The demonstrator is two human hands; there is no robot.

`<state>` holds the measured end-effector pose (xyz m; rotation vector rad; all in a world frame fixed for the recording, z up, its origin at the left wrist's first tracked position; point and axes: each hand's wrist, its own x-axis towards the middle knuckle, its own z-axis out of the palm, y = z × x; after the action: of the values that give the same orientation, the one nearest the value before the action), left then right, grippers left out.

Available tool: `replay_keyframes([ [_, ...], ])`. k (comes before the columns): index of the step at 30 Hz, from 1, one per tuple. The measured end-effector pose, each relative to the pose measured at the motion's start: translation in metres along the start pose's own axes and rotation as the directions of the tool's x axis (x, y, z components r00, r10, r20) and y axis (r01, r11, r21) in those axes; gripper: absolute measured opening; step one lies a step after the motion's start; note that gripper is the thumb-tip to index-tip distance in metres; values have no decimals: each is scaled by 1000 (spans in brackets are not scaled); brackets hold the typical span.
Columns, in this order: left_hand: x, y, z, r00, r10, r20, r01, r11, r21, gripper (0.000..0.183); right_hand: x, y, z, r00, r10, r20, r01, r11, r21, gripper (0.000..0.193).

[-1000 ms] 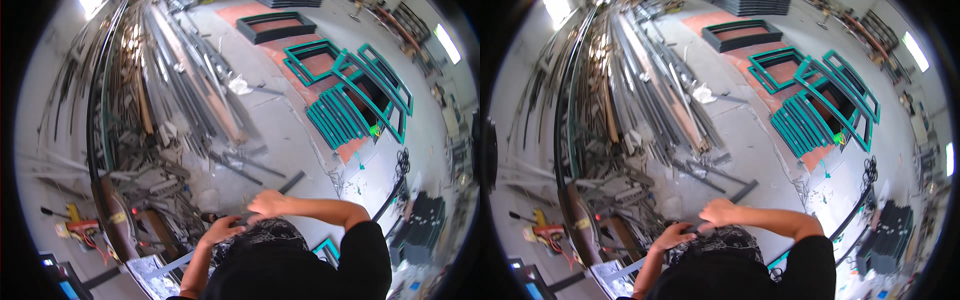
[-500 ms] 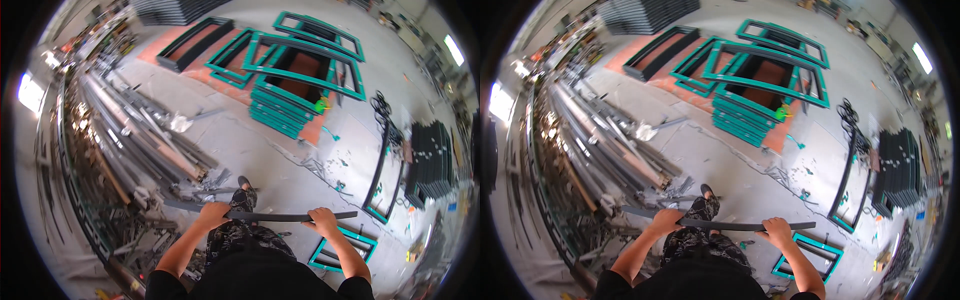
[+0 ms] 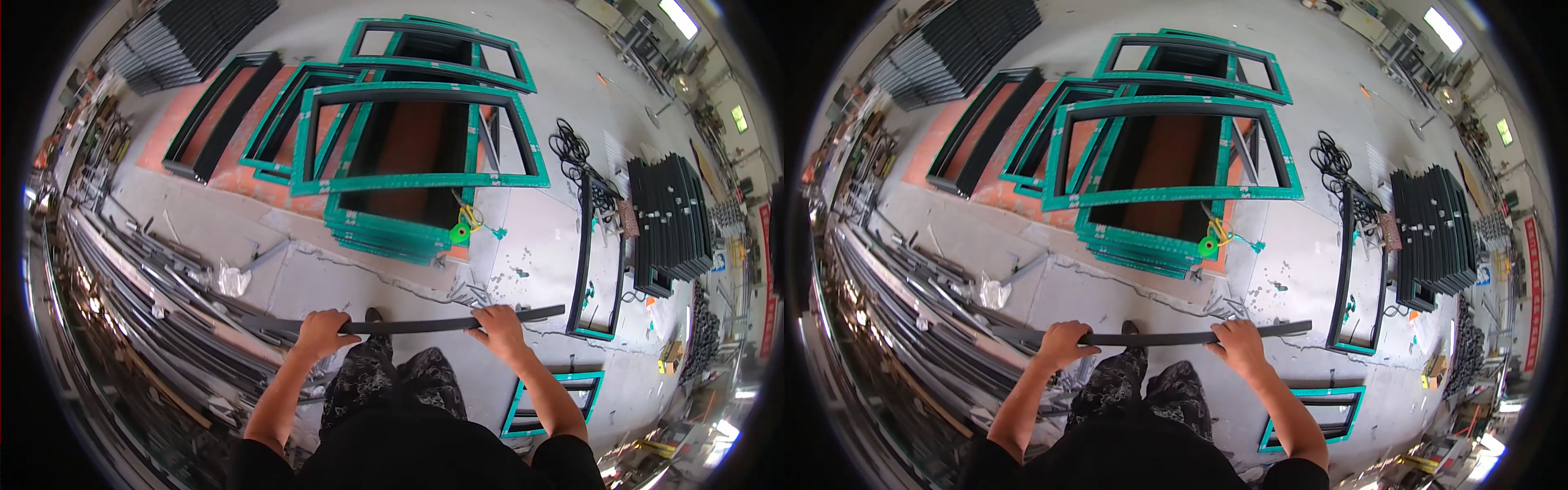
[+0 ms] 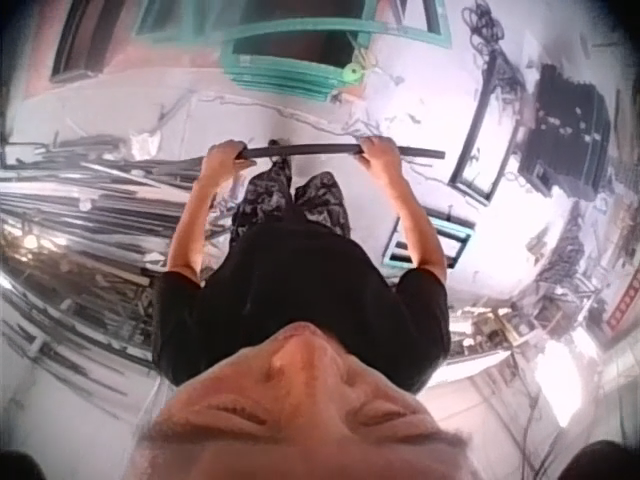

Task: The person picks up a long metal frame piece and carries it to a circular saw machine. They operate the saw to cut the metal piece and then carry it back to a stack of frames. The person applies green tape around the edges of a window frame and uses scissors to cut the tape. They then pick up the taped frame and place it onto a large stack of frames. Finally, the person walks over to another area and picks up a long metal piece.

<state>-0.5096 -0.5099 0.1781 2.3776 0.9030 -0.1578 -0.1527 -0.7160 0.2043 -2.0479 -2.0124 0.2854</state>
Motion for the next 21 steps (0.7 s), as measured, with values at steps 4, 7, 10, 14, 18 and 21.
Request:
replay_keyframes([
  [4, 103, -4, -46, 997, 68, -48, -68, 998, -9, 44, 66, 53, -25, 996, 35, -78, -34, 999, 17, 39],
  [7, 176, -7, -68, 987, 106, -120, -103, 994, 28, 45, 116, 99, -32, 987, 31, -155, -27, 999, 28, 37],
  [10, 238, -16, -82, 990, 47, -135, -44, 999, 28, 47, 178, 151, -27, 990, -5, -141, 12, 999, 49, 34],
  [14, 339, -18, -67, 960, -8, -281, 28, 997, 68, 44, 250, 237, -15, 984, -12, -177, 23, 998, 62, 32],
  [18, 419, -40, -55, 959, -220, -179, 230, 973, 35, 44, 325, 307, 18, 994, -20, -108, 27, 997, 66, 35],
  [21, 446, -47, -41, 956, -256, -146, 248, 966, -71, 44, 359, 334, 28, 998, -19, 57, 14, 997, 77, 34],
])
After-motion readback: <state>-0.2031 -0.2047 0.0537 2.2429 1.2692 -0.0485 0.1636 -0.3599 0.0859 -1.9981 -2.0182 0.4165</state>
